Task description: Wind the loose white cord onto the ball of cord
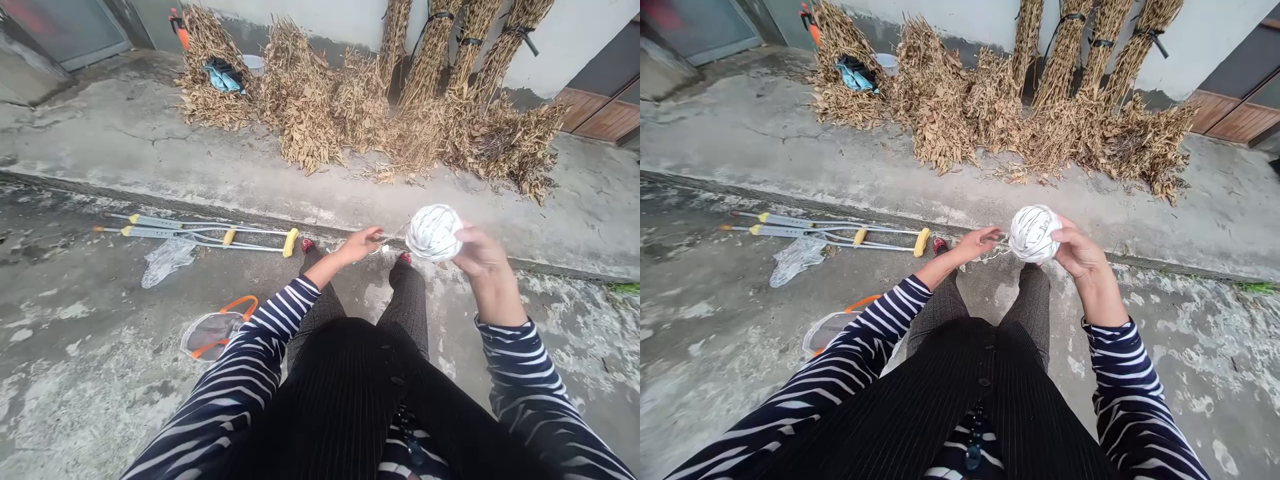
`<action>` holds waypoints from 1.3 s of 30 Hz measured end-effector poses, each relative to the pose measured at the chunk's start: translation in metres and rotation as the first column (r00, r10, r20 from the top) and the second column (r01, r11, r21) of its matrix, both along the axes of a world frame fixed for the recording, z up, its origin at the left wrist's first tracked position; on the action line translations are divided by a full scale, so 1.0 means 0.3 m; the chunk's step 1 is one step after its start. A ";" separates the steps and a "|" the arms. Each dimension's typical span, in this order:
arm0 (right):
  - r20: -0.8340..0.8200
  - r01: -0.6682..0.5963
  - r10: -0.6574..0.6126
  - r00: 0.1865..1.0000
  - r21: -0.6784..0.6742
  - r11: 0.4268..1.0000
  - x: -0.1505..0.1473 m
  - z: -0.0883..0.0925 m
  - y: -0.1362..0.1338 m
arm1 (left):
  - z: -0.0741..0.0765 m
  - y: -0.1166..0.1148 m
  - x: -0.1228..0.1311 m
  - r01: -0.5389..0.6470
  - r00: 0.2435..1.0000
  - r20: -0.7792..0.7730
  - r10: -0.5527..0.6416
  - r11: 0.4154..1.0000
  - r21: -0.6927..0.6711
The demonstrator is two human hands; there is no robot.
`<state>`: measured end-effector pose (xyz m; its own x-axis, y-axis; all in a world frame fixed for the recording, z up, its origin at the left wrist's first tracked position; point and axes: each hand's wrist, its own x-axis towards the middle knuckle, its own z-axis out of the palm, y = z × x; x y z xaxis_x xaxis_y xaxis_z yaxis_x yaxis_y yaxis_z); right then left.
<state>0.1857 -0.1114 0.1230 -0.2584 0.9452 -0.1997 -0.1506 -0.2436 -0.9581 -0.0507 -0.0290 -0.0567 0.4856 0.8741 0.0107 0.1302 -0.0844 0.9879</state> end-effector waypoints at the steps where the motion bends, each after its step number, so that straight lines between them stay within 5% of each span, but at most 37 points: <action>1: 0.009 -0.013 0.013 1.000 -0.025 1.000 0.003 -0.034 0.004 | 0.040 -0.012 0.026 0.033 0.995 0.094 -0.035 0.999 0.015; 5: 0.042 -0.048 0.052 0.998 -0.097 0.994 0.026 -0.134 0.009 | 0.161 -0.052 0.095 0.142 0.959 0.247 -0.135 0.990 -0.008; 9: 0.014 -0.073 0.074 0.997 -0.102 0.992 0.053 -0.183 -0.008 | 0.213 -0.056 0.065 0.171 0.977 0.127 -0.173 0.985 0.028; 16: -0.034 -0.073 0.070 0.997 -0.111 0.991 0.033 -0.235 -0.029 | 0.330 -0.013 -0.036 0.047 0.992 -0.128 -0.009 0.953 0.301; 21: -0.046 -0.137 0.135 0.990 -0.058 0.989 0.000 -0.215 -0.026 | 0.377 0.025 -0.078 0.233 0.965 0.123 -0.233 0.972 0.012; 25: 0.196 -0.047 0.031 0.980 0.076 0.996 0.015 -0.213 -0.008 | 0.393 0.019 -0.137 0.363 0.906 0.303 -0.295 0.910 -0.199; 31: 0.611 -0.080 -0.105 0.785 0.268 0.960 0.008 -0.252 0.014 | 0.418 -0.083 -0.102 0.183 0.901 0.432 -0.035 0.935 -0.305; 35: 0.581 -0.173 -0.049 0.812 0.321 0.931 -0.044 -0.256 0.011 | 0.419 -0.084 -0.031 0.005 0.825 0.525 0.207 0.928 -0.373; 39: 0.407 -0.165 0.014 0.913 0.339 0.926 -0.056 -0.268 0.007 | 0.412 -0.041 -0.001 -0.017 0.788 0.558 0.259 0.916 -0.401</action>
<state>0.1689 -0.1092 0.0425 -0.3176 0.9471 0.0454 0.2593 0.1328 -0.9566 -0.0509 -0.0413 0.0669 0.3610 0.9298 -0.0717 -0.5035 0.2590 0.8243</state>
